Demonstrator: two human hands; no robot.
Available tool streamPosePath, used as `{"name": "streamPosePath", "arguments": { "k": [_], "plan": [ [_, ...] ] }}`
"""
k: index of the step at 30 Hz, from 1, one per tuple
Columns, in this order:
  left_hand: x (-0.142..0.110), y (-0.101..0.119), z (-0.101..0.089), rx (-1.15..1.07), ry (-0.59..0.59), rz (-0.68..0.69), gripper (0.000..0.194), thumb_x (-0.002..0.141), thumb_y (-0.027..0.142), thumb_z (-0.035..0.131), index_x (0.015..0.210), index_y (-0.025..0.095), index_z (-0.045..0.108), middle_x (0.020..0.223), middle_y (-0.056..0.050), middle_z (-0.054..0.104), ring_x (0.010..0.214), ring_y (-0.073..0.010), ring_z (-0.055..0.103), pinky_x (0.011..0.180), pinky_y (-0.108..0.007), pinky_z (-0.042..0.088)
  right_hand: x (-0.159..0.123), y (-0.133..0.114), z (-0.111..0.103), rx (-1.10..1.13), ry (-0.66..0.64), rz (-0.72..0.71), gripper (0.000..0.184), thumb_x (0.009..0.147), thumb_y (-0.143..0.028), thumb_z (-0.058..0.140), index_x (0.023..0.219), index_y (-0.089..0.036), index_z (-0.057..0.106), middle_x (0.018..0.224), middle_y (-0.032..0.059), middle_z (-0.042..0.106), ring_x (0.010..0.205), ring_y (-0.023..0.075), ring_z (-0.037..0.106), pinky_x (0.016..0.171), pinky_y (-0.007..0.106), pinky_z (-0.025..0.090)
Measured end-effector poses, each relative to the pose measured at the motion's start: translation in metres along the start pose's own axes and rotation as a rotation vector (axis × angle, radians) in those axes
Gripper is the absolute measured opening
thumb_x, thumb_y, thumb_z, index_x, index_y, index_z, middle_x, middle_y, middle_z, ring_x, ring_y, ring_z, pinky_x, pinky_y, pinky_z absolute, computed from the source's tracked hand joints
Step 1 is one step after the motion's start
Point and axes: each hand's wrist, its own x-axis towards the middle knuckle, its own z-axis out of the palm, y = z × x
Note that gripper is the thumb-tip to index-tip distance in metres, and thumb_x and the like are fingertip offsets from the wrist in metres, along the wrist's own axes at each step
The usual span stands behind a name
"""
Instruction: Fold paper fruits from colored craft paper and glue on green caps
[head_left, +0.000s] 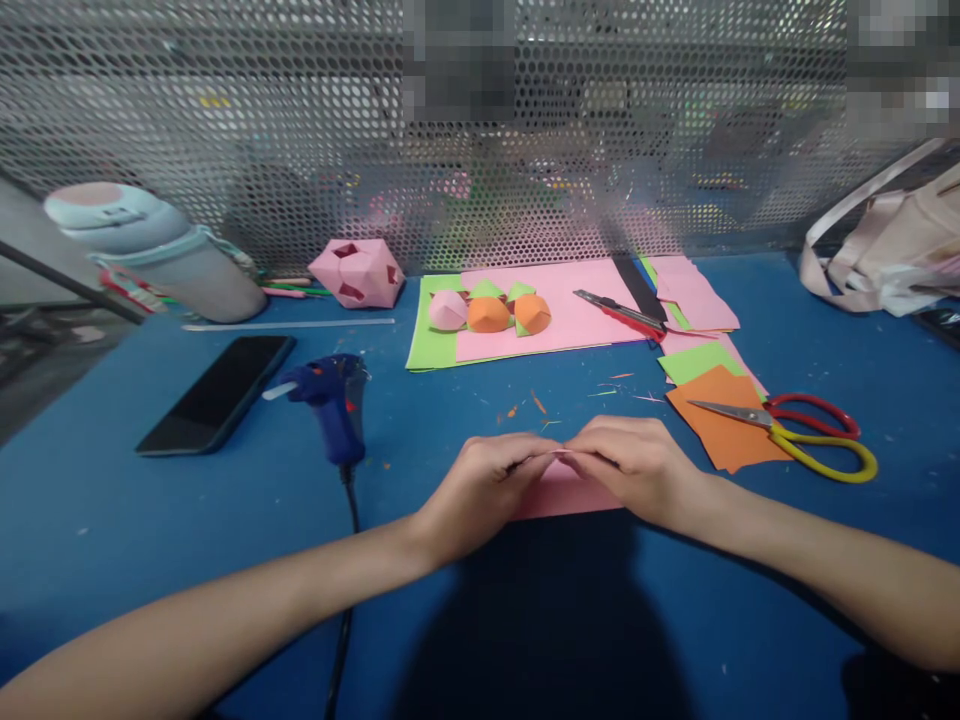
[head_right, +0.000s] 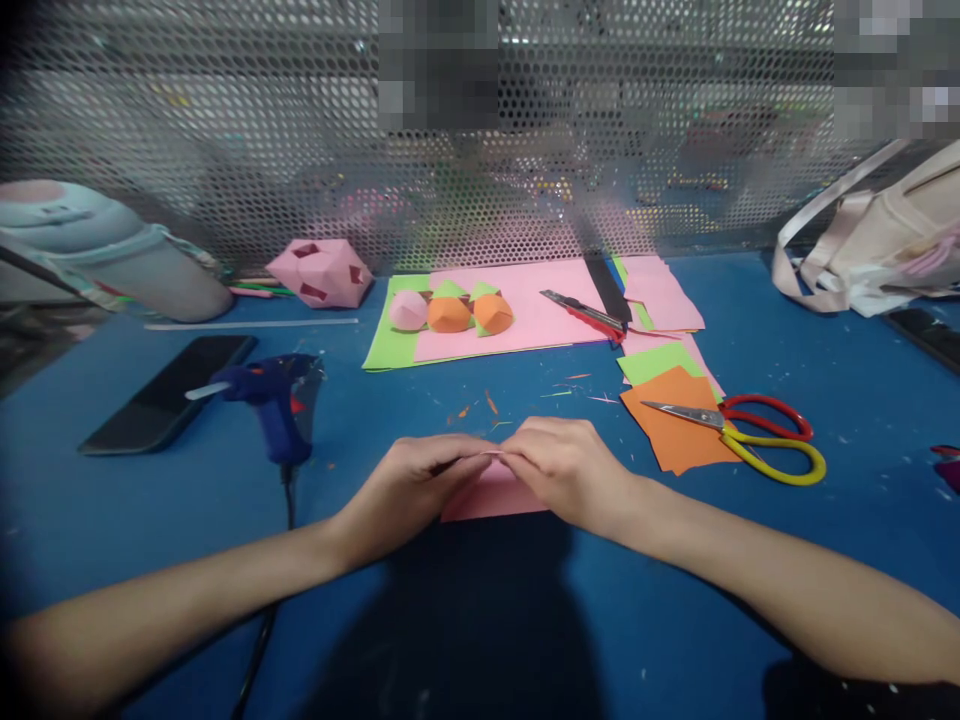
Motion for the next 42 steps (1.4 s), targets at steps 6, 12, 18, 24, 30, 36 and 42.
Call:
{"name": "streamPosePath", "arguments": {
  "k": [6,12,18,24,30,36,42],
  "plan": [
    [-0.002,-0.001,-0.003,0.003,-0.038,0.020,0.031,0.091,0.015,0.044,0.114,0.018,0.064,0.112,-0.005,0.068,0.104,-0.0143,0.063,0.093,-0.025,0.047,0.002,0.006,-0.004,-0.004,-0.003,0.035,0.020,0.089,-0.017,0.050,0.083,-0.015,0.069,0.076,0.0043,0.069,0.069,0.0124,0.062,0.064,0.024,0.048],
    [0.000,0.006,-0.004,0.156,-0.029,0.076,0.023,0.085,0.015,0.054,0.106,0.018,0.066,0.095,-0.002,0.072,0.082,-0.0116,0.066,0.076,-0.019,0.050,0.001,0.005,-0.005,-0.056,-0.072,-0.032,0.021,0.091,-0.021,0.049,0.085,-0.016,0.068,0.077,0.0042,0.069,0.072,0.0132,0.062,0.065,0.025,0.049],
    [-0.003,0.006,-0.002,0.336,0.016,0.192,0.017,0.087,0.016,0.052,0.079,0.015,0.067,0.069,0.000,0.068,0.059,-0.0082,0.058,0.056,-0.018,0.042,-0.001,-0.001,-0.006,-0.088,-0.160,-0.099,0.025,0.094,-0.021,0.044,0.089,-0.015,0.068,0.079,0.0054,0.068,0.071,0.0129,0.062,0.063,0.023,0.047],
    [-0.002,0.009,-0.002,0.298,0.076,0.178,0.013,0.083,0.009,0.051,0.078,0.015,0.061,0.072,-0.001,0.065,0.063,-0.0088,0.055,0.061,-0.020,0.041,0.005,-0.009,-0.012,-0.077,-0.027,0.051,0.016,0.089,-0.020,0.054,0.078,-0.016,0.066,0.073,0.0019,0.067,0.066,0.0109,0.060,0.062,0.022,0.045],
    [-0.004,0.012,0.000,0.250,-0.068,0.070,0.016,0.076,0.003,0.049,0.069,0.016,0.050,0.060,0.006,0.046,0.055,-0.0065,0.039,0.053,-0.019,0.033,0.003,-0.013,-0.012,-0.169,-0.307,-0.115,0.028,0.092,-0.015,0.041,0.074,-0.015,0.062,0.069,0.0025,0.061,0.064,0.0119,0.054,0.060,0.024,0.040],
    [-0.004,0.011,-0.001,0.209,-0.070,0.028,0.015,0.076,0.006,0.049,0.066,0.017,0.047,0.063,0.004,0.049,0.057,-0.0077,0.040,0.056,-0.021,0.033,0.003,-0.014,-0.014,-0.119,-0.308,-0.097,0.025,0.092,-0.013,0.039,0.081,-0.015,0.062,0.072,0.0043,0.060,0.067,0.0138,0.054,0.060,0.026,0.042],
    [0.003,0.006,0.000,-0.034,0.137,-0.219,0.017,0.072,0.011,0.053,0.063,0.018,0.040,0.066,0.004,0.048,0.057,-0.0075,0.041,0.052,-0.019,0.032,0.007,-0.013,-0.010,0.105,0.027,0.230,0.022,0.089,-0.027,0.052,0.108,-0.018,0.056,0.097,0.0060,0.063,0.086,0.0153,0.059,0.075,0.029,0.049]
  ]
}}
